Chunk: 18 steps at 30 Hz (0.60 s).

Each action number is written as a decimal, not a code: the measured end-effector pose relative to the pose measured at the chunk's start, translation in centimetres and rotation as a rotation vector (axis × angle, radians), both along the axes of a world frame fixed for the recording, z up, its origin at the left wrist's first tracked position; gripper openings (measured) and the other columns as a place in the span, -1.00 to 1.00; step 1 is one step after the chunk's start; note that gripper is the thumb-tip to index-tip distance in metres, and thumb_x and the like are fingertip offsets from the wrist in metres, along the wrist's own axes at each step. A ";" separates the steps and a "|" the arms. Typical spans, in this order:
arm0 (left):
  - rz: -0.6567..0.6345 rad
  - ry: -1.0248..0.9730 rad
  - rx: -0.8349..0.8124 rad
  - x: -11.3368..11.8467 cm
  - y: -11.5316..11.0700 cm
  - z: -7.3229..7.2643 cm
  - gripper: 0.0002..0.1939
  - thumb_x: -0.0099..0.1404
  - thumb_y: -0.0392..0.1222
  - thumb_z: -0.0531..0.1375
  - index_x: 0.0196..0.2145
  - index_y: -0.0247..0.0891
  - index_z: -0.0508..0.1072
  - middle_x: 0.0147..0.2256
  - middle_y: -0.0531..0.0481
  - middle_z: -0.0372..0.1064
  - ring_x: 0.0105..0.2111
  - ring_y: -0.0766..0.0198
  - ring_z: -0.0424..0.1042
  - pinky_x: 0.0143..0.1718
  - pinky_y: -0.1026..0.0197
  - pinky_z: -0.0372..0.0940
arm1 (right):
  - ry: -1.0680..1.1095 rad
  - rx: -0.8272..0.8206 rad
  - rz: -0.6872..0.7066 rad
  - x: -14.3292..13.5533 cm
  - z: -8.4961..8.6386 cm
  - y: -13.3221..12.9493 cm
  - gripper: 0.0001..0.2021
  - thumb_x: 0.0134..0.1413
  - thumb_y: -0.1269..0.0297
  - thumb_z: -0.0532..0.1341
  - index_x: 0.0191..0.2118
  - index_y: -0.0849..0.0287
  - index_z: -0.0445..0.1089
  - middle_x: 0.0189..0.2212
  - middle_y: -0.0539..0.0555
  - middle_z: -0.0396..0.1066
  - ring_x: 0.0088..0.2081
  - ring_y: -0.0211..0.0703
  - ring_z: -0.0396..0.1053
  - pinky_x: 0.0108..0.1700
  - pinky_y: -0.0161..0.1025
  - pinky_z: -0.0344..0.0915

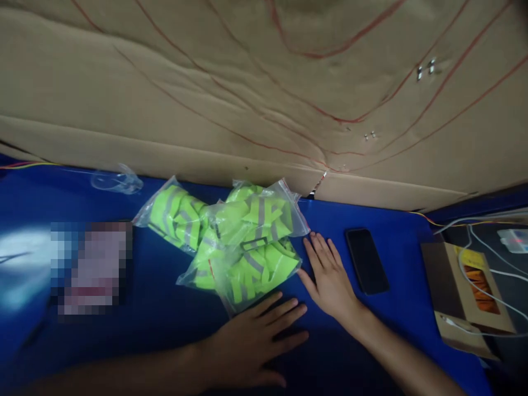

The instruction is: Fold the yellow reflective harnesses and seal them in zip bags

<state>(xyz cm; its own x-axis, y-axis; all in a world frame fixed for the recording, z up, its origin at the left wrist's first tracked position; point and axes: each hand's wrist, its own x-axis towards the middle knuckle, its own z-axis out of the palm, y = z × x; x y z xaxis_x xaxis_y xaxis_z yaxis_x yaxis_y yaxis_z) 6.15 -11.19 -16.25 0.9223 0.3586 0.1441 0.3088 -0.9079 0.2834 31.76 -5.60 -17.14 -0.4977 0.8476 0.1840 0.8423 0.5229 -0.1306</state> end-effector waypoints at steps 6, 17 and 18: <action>0.016 0.032 -0.094 0.0 -0.2 0.2 -0.38 0.57 0.20 0.08 0.45 -0.05 0.26 0.51 -0.17 0.04 0.46 0.05 0.17 0.49 -0.05 0.06 | 0.017 -0.007 0.004 0.1 -0.1 -0.1 -0.28 0.52 0.10 0.10 0.58 0.32 -0.10 0.51 0.34 0.05 0.54 0.19 0.01 0.49 0.27 0.12; 0.043 -0.099 -0.063 -0.2 0.3 0.3 -0.49 0.58 0.14 0.08 0.33 -0.09 0.43 0.39 -0.10 0.29 0.38 0.12 0.31 0.41 0.04 0.21 | 0.047 -0.081 0.018 0.7 0.0 0.0 -0.21 0.49 0.13 0.12 0.63 0.17 -0.26 0.51 0.30 0.07 0.52 0.26 0.08 0.46 0.35 0.17; 0.045 -0.103 -0.062 -0.2 0.3 0.2 -0.50 0.59 0.14 0.08 0.32 -0.09 0.44 0.39 -0.09 0.30 0.39 0.12 0.31 0.41 0.04 0.20 | 0.045 -0.080 0.020 0.7 0.0 0.0 -0.21 0.49 0.13 0.12 0.62 0.17 -0.25 0.50 0.30 0.08 0.52 0.26 0.08 0.46 0.35 0.18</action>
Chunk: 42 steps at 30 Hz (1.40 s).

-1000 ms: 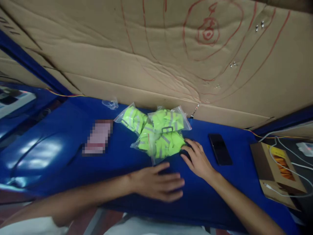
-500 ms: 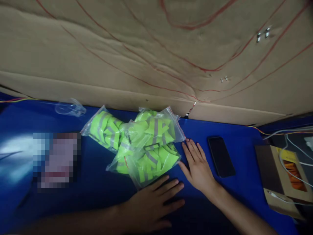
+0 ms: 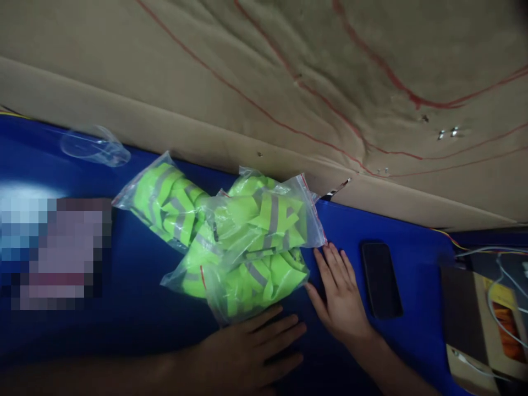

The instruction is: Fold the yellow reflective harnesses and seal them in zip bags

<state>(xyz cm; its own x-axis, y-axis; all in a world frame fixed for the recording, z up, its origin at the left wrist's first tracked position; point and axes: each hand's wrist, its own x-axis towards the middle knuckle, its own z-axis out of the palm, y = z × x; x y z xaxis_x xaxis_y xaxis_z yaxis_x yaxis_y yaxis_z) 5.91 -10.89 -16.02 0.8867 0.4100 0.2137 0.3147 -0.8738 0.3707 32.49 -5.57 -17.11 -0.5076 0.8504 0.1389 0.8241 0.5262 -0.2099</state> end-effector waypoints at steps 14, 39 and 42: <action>-0.010 0.014 0.059 -0.6 -0.2 0.1 -0.51 0.59 0.12 0.07 0.33 -0.10 0.42 0.40 -0.14 0.28 0.39 0.09 0.30 0.43 0.01 0.16 | 0.003 0.041 0.003 -0.2 0.1 0.1 -0.28 0.51 0.11 0.10 0.60 0.19 -0.15 0.48 0.32 0.13 0.52 0.21 0.07 0.48 0.32 0.14; -0.031 -0.064 0.184 0.1 -0.5 -1.3 -0.52 0.50 0.06 0.19 0.26 -0.16 0.49 0.35 -0.19 0.35 0.35 -0.05 0.35 0.42 -0.11 0.20 | 0.030 0.133 -0.034 -0.2 -1.0 0.5 -0.41 0.53 0.02 0.04 0.40 0.36 0.30 0.41 0.35 0.26 0.45 0.26 0.21 0.49 0.26 0.15; -0.038 -0.069 0.178 0.1 -0.4 -1.3 -0.52 0.51 0.06 0.18 0.27 -0.17 0.49 0.35 -0.21 0.34 0.35 -0.06 0.35 0.42 -0.12 0.20 | 0.036 0.125 -0.022 0.0 -1.1 0.6 -0.41 0.54 0.02 0.02 0.42 0.34 0.28 0.42 0.36 0.24 0.46 0.26 0.19 0.48 0.30 0.14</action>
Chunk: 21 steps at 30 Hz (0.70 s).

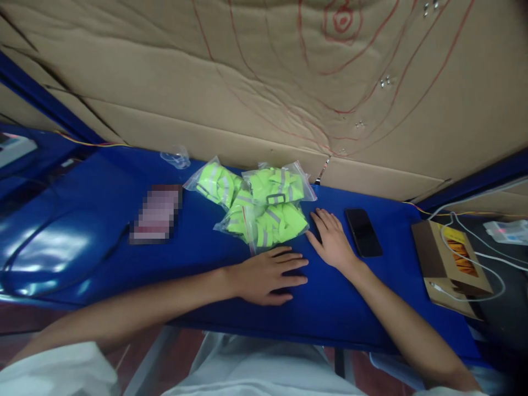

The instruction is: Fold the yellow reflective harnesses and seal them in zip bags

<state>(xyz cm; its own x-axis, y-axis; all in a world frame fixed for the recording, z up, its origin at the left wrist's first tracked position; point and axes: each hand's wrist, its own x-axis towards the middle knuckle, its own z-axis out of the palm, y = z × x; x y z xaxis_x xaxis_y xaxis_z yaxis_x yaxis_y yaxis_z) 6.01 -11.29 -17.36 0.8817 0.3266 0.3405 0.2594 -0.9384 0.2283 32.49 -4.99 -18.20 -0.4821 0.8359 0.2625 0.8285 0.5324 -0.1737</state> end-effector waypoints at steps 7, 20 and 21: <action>-0.008 -0.007 -0.006 -0.2 0.2 0.1 -0.53 0.56 0.08 0.11 0.26 -0.17 0.48 0.35 -0.20 0.34 0.35 -0.05 0.35 0.39 -0.12 0.24 | -0.009 -0.002 0.007 0.2 -0.1 0.1 -0.40 0.55 0.01 0.02 0.41 0.41 0.27 0.41 0.39 0.25 0.46 0.26 0.19 0.49 0.27 0.13; -0.001 0.004 -0.101 -0.3 0.2 0.5 -0.54 0.56 0.06 0.14 0.28 -0.15 0.47 0.37 -0.19 0.31 0.37 -0.06 0.32 0.44 -0.12 0.18 | 0.006 -0.057 -0.011 0.0 0.7 0.0 -0.40 0.54 0.00 0.02 0.43 0.31 0.26 0.44 0.33 0.22 0.49 0.22 0.15 0.52 0.26 0.09; -0.003 0.010 -0.115 -0.4 0.3 0.5 -0.54 0.55 0.06 0.15 0.29 -0.14 0.47 0.38 -0.19 0.30 0.38 -0.06 0.31 0.44 -0.12 0.17 | 0.011 -0.064 -0.011 0.0 0.8 0.0 -0.41 0.54 0.00 0.02 0.44 0.29 0.26 0.44 0.32 0.22 0.49 0.22 0.14 0.52 0.26 0.08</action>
